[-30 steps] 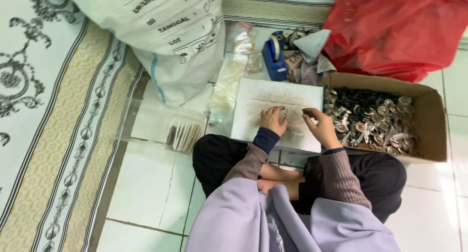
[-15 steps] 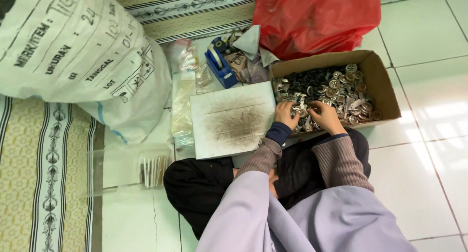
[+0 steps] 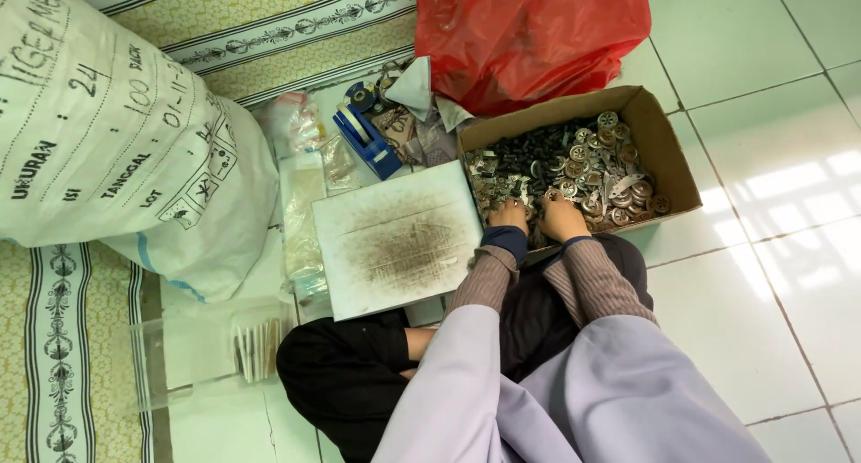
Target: The person places small metallic components into a plastic bag, seals it using a tape dispenser, and stores the finished bag in a clear container.
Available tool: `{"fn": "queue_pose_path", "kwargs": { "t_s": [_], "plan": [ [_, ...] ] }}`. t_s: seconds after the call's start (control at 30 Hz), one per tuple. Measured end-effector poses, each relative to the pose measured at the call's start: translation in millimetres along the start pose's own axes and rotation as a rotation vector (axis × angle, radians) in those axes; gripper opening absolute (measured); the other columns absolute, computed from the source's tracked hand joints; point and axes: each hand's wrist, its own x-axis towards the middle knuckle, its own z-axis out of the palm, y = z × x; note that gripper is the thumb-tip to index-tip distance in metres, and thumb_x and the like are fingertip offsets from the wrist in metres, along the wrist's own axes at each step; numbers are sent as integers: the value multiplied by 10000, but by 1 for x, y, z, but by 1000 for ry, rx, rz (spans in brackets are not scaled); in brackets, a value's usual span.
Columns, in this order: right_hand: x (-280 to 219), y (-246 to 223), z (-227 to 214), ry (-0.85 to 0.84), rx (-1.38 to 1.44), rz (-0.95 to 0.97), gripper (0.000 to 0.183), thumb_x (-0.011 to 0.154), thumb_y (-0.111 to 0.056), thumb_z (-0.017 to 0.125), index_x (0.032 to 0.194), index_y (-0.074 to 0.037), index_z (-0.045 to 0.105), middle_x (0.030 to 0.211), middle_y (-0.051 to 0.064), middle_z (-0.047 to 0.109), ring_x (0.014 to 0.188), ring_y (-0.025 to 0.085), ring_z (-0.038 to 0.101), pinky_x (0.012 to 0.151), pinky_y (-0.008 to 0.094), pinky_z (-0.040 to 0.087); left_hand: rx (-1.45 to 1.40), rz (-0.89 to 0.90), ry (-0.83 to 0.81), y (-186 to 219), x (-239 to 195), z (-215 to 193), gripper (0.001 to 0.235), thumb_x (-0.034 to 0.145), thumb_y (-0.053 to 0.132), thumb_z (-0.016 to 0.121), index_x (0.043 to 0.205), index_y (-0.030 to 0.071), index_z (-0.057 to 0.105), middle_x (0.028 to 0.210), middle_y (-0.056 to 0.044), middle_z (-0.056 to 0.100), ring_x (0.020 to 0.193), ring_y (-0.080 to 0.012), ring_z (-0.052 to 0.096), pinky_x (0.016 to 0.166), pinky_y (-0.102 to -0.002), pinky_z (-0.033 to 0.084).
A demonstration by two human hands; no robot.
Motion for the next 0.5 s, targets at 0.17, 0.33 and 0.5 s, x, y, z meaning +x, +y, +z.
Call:
{"fn": "queue_pose_path", "kwargs": {
  "t_s": [0.17,0.33,0.5],
  "plan": [
    [-4,-7,3,0,3,-69,453,908,-305,675,1316,-112,699,1298,260,620,1146,464,672,921,552,586,71,14,85,-8,16,33,227,968,118,561,1152,129,694,1212,-98,674,1142,-281,626,963,-452,476],
    [-7,-11,-3,-8,-10,-111,443,890,-283,692,1304,-124,699,1241,244,653,1114,436,700,901,541,597,165,38,155,-5,17,33,194,970,132,564,1063,179,727,1087,-32,720,1052,-242,661,909,-438,450],
    [-1,-7,-4,185,102,-163,272,964,-230,650,1193,-115,744,1107,194,684,1038,398,721,857,483,607,-8,99,579,-2,20,36,94,989,245,548,995,189,624,945,-14,718,959,-219,696,849,-416,469]
  ]
}}
